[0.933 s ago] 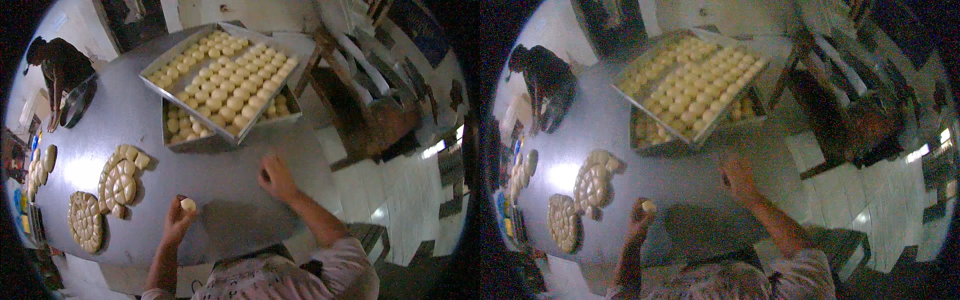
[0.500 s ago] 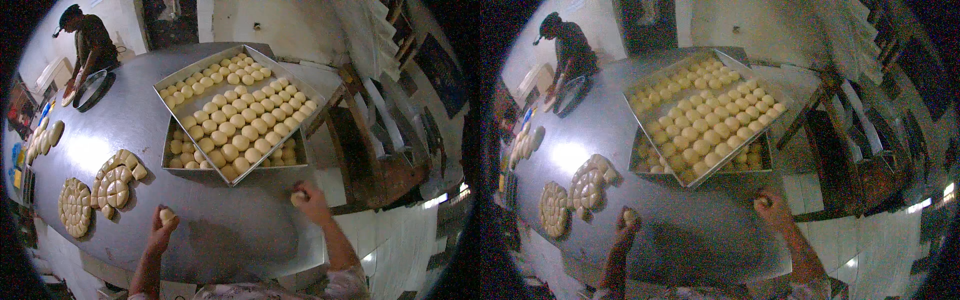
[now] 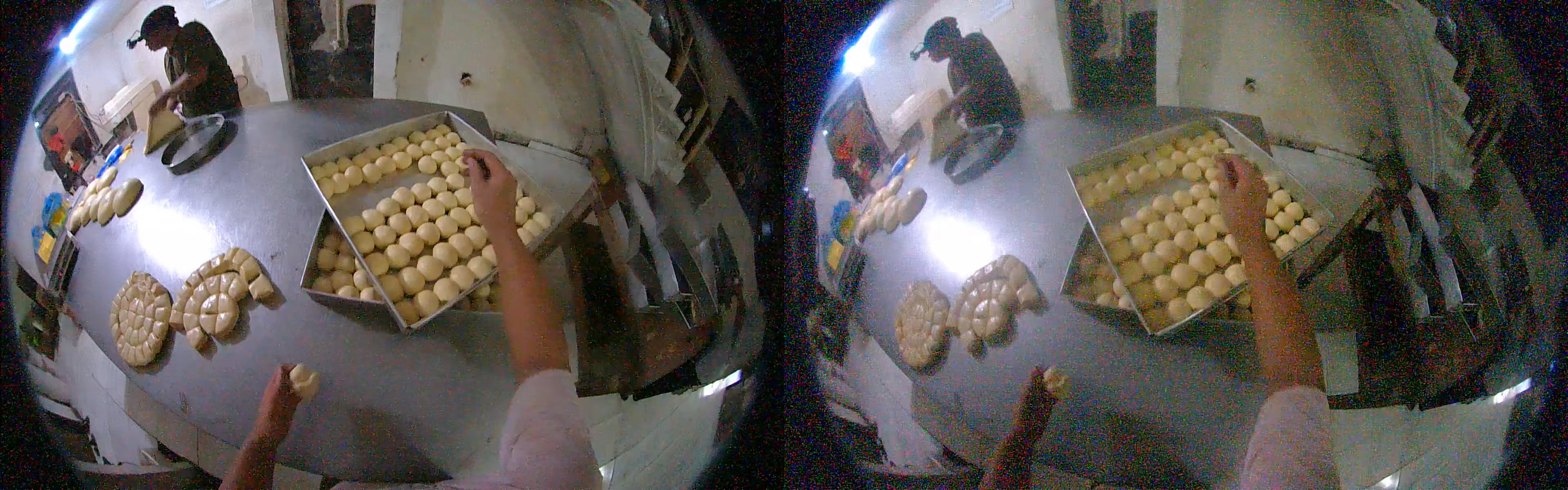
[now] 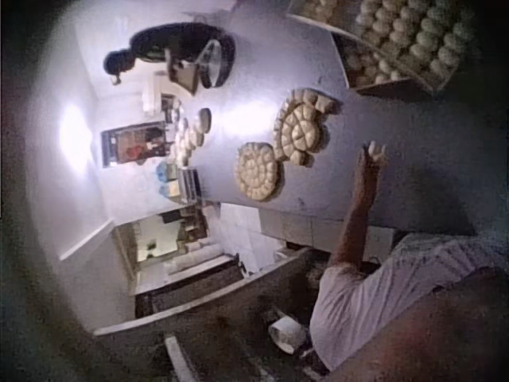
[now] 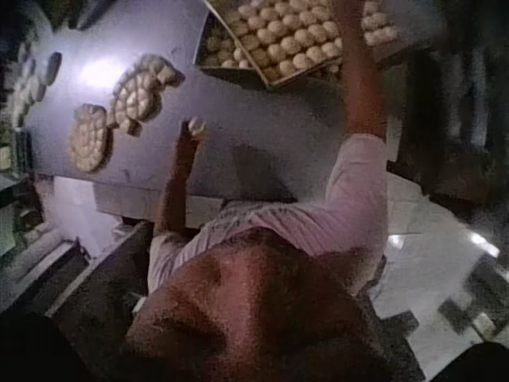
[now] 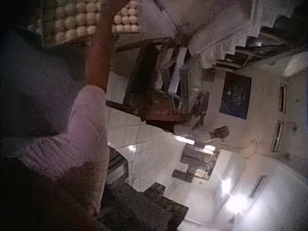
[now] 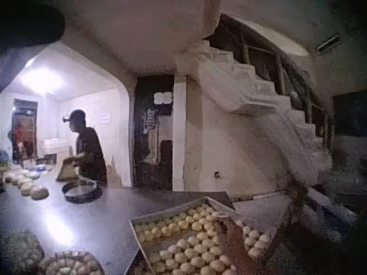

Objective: The person shapes small pieces of dough by hand and places them in rows inside a rectangular metal baking pan on a stainless steel table.

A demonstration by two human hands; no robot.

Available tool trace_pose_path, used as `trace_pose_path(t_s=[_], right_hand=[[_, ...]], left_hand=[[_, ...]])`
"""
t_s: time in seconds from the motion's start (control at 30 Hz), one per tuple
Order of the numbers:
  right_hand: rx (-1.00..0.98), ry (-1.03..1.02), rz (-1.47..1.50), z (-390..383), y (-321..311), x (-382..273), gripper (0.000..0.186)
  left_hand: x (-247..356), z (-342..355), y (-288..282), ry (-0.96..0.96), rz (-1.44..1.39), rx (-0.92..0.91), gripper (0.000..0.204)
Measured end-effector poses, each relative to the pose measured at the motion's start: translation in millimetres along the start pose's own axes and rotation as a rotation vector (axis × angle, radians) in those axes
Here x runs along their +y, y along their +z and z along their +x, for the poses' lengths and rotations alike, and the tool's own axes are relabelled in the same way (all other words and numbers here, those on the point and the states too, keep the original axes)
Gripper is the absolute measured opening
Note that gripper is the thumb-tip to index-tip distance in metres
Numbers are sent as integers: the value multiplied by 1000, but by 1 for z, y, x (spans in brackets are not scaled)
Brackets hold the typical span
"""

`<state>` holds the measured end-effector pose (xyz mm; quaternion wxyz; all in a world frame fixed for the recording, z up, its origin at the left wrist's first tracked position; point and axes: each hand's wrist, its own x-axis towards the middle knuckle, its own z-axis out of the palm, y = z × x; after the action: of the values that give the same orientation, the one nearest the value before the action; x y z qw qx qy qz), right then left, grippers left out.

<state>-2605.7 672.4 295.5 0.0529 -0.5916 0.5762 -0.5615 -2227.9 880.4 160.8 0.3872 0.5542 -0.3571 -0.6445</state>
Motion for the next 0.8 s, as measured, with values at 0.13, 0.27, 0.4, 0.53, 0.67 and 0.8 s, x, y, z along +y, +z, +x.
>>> trace_pose_path(t_s=[0.13,0.27,0.4,0.53,0.67,0.8], right_hand=[[-544,-277,63,-154,-5,-87,34],[-853,278,216,-280,-38,-89,40],[-727,32,-495,-362,-77,-92,40],[-268,-50,-893,-318,-20,-49,39],[-418,178,-626,-343,17,-71,40],[-495,214,-746,-402,-81,16,30]], left_hand=[[6,0,45,270,233,-369,29],[50,-2,59,-10,290,-801,26],[42,95,-12,898,1030,19,34],[54,166,-69,1098,1327,157,32],[30,190,-102,1157,1546,153,28],[34,95,-62,851,1055,-187,18]])
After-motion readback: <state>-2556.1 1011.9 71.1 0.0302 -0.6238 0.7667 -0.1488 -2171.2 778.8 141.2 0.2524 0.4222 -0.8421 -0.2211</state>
